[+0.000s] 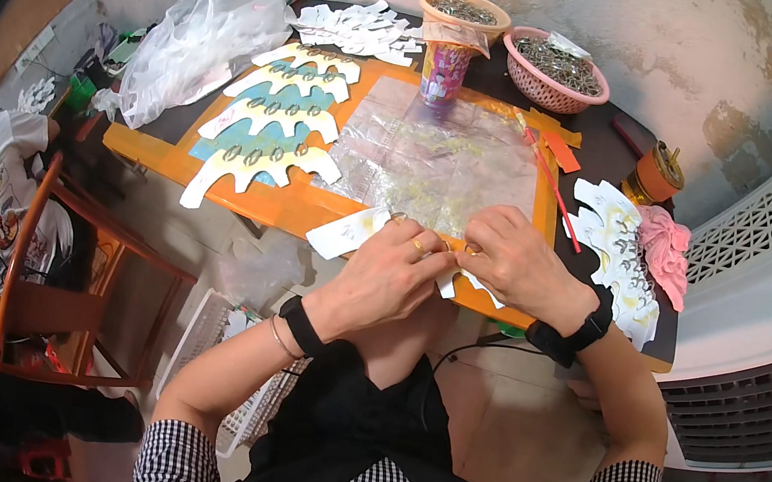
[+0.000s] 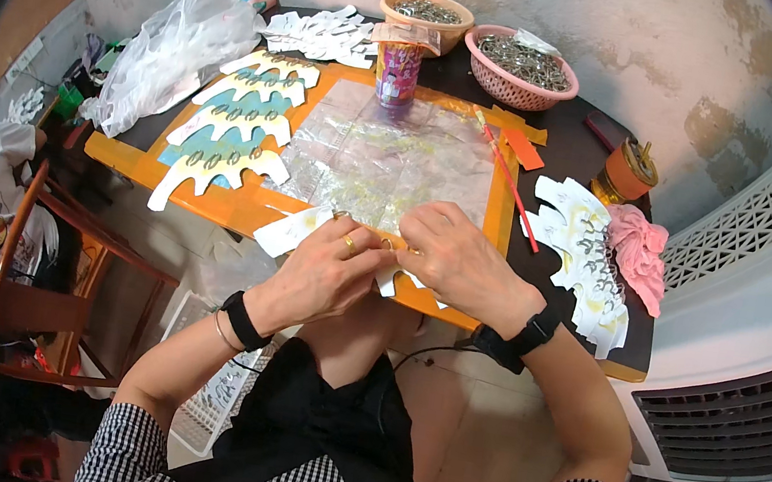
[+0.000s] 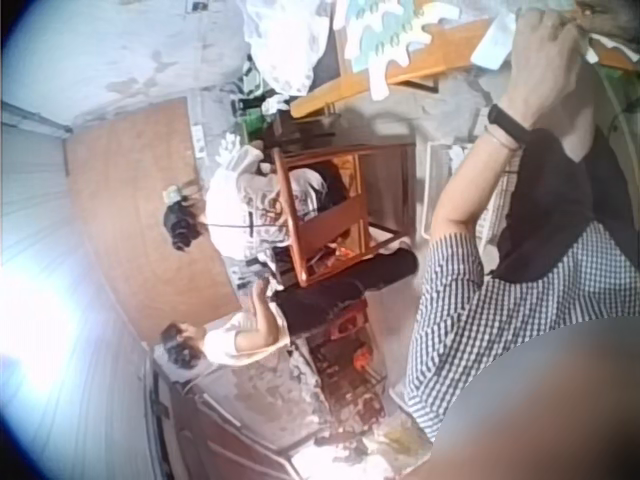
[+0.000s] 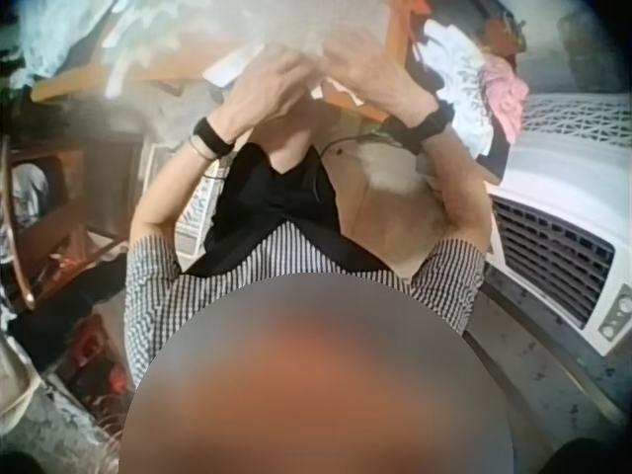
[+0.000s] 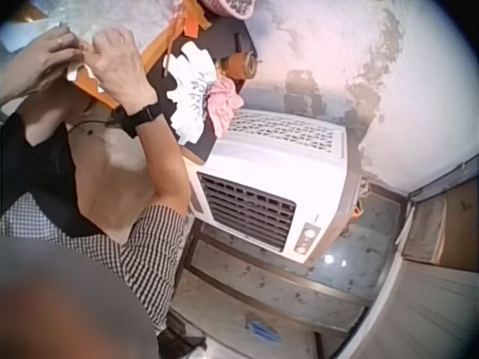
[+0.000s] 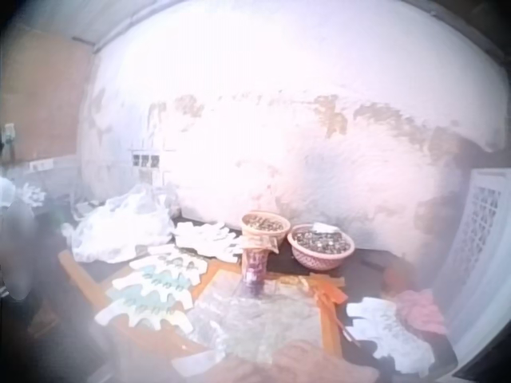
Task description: Manually assemble and apply decorative components to shoe upper parts.
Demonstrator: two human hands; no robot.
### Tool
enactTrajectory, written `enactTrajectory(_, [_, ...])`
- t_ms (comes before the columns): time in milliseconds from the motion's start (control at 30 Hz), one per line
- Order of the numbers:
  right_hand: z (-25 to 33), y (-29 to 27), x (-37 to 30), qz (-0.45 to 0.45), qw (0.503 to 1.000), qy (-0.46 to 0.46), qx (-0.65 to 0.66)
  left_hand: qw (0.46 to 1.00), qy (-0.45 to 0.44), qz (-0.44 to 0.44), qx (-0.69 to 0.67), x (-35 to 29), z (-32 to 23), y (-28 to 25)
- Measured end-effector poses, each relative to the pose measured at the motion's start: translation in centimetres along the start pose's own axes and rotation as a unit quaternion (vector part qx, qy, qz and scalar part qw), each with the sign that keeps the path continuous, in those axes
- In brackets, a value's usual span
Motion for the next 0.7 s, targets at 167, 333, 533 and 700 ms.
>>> enactTrajectory(167, [-0.5, 1.0, -1.3, -0.003, 0.988, 0.099, 0.12, 0.999, 0.012, 0.025, 0.041, -0.1, 0.0, 0.4])
enactTrajectory(333, [-0.7, 1.3, -1.7, 0.002, 0.976, 0.143, 0.162, 0.997, 0.011, 0.039, 0.065, -0.1, -0.5, 0.4])
enactTrajectory(533, [0.0, 0.5, -1.2, -0.029, 0.968, 0.17, 0.182, 0.995, -0.002, 0.055, 0.085, -0.1, -0.5, 0.4])
enactTrajectory(700, [1.5, 1.1, -1.6, -0.06, 0.939, 0.235, 0.243, 0.996, 0.001, 0.042, 0.083, -0.1, -0.5, 0.3])
Point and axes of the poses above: each hand's wrist, its own x-axis towards the middle knuckle, its own y-axis out of the palm, z = x × y, the point moved 2 cm from there along x, towards the middle knuckle, and after that the axes turned 10 degrees about -x, right-handed, at the moved point
